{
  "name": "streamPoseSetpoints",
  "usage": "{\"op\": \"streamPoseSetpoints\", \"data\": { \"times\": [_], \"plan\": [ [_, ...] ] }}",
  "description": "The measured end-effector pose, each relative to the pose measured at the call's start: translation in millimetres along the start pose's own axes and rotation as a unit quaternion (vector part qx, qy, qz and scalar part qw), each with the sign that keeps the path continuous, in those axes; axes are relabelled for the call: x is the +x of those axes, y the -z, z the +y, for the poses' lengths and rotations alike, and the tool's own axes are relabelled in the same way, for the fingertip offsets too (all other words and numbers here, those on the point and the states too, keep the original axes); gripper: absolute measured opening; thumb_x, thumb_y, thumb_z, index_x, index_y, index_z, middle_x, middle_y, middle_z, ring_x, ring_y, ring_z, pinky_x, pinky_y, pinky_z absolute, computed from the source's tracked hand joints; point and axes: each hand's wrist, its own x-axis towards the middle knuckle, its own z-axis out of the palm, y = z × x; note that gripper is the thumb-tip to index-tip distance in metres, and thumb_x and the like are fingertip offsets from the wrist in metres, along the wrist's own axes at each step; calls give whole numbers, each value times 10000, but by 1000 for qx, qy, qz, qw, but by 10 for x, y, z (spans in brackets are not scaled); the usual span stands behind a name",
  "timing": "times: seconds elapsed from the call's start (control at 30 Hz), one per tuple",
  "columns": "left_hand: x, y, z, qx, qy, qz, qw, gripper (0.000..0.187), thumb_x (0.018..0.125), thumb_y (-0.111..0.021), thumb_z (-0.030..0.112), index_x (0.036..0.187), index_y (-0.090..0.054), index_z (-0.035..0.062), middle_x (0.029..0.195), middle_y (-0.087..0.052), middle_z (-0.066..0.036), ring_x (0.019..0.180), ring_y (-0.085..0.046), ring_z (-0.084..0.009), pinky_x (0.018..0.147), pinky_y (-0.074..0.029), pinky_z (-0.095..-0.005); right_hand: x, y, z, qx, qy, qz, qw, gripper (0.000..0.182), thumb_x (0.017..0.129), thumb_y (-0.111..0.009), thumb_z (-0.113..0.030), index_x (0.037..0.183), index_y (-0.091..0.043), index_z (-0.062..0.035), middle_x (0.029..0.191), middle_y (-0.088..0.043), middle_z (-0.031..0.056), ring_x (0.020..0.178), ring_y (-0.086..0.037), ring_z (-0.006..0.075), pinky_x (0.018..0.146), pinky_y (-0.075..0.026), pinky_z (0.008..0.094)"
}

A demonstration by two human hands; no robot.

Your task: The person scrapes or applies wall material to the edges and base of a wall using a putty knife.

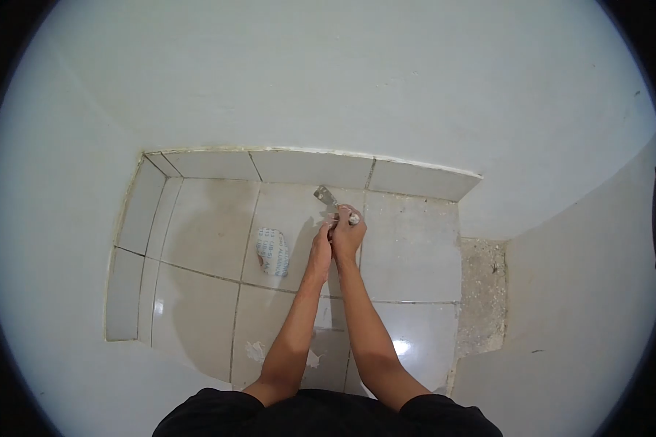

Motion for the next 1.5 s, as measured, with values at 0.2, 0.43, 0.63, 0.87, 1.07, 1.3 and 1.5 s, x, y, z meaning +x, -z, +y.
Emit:
{"op": "streamPoseSetpoints", "data": {
  "times": [0.2,0.43,0.63,0.87,1.07,1.3,1.5],
  "plan": [
    [-26,-39,-19,11,53,-47,997,674,1018,-313,518,1363,-455,-43,1263,-580,-163,1021,-615,-232,901,-470,-336,87,323,-153,124,-38,189,973,216,948,-564,-180,867,-620,12,707,-633,88,567,-590,147,507,-476,265],
    [-42,-105,-173,-6,70,-75,995,691,1010,-320,532,1419,-385,-22,1264,-585,-155,1097,-577,-259,971,-430,-380,-96,545,-452,113,-51,162,979,222,942,-558,-179,877,-628,21,713,-628,78,586,-596,157,522,-474,269],
    [-78,-219,-148,23,55,-66,996,706,1005,-328,544,1352,-447,-59,1214,-604,-171,977,-621,-255,910,-467,-359,148,511,-320,99,-118,117,981,246,933,-573,-165,804,-638,34,676,-613,80,562,-600,169,473,-473,268],
    [-57,-373,-198,29,62,-110,991,706,1019,-299,524,1374,-395,-79,1274,-574,-196,1122,-590,-293,963,-453,-393,460,1200,-626,115,68,275,952,285,951,-552,-194,824,-617,53,711,-639,98,573,-608,159,479,-476,276],
    [-39,-667,-331,33,68,-145,987,715,1006,-314,547,1365,-430,-60,1280,-584,-192,1045,-624,-274,913,-466,-367,330,1112,-562,75,-28,165,983,272,949,-542,-181,803,-600,41,692,-635,97,567,-611,164,476,-476,282],
    [-31,-758,-275,56,66,-151,985,720,1004,-338,543,1395,-396,-59,1283,-578,-181,1089,-603,-276,944,-452,-385,612,1225,-470,192,8,234,953,271,953,-574,-211,865,-586,45,734,-646,102,575,-617,179,503,-483,276],
    [-62,-798,-354,98,62,-141,983,675,999,-387,507,1387,-418,-44,1301,-577,-179,1120,-580,-288,960,-440,-395,197,1325,-500,-290,98,237,922,271,933,-610,-225,920,-623,45,752,-676,160,604,-643,267,574,-516,384]
  ]
}}
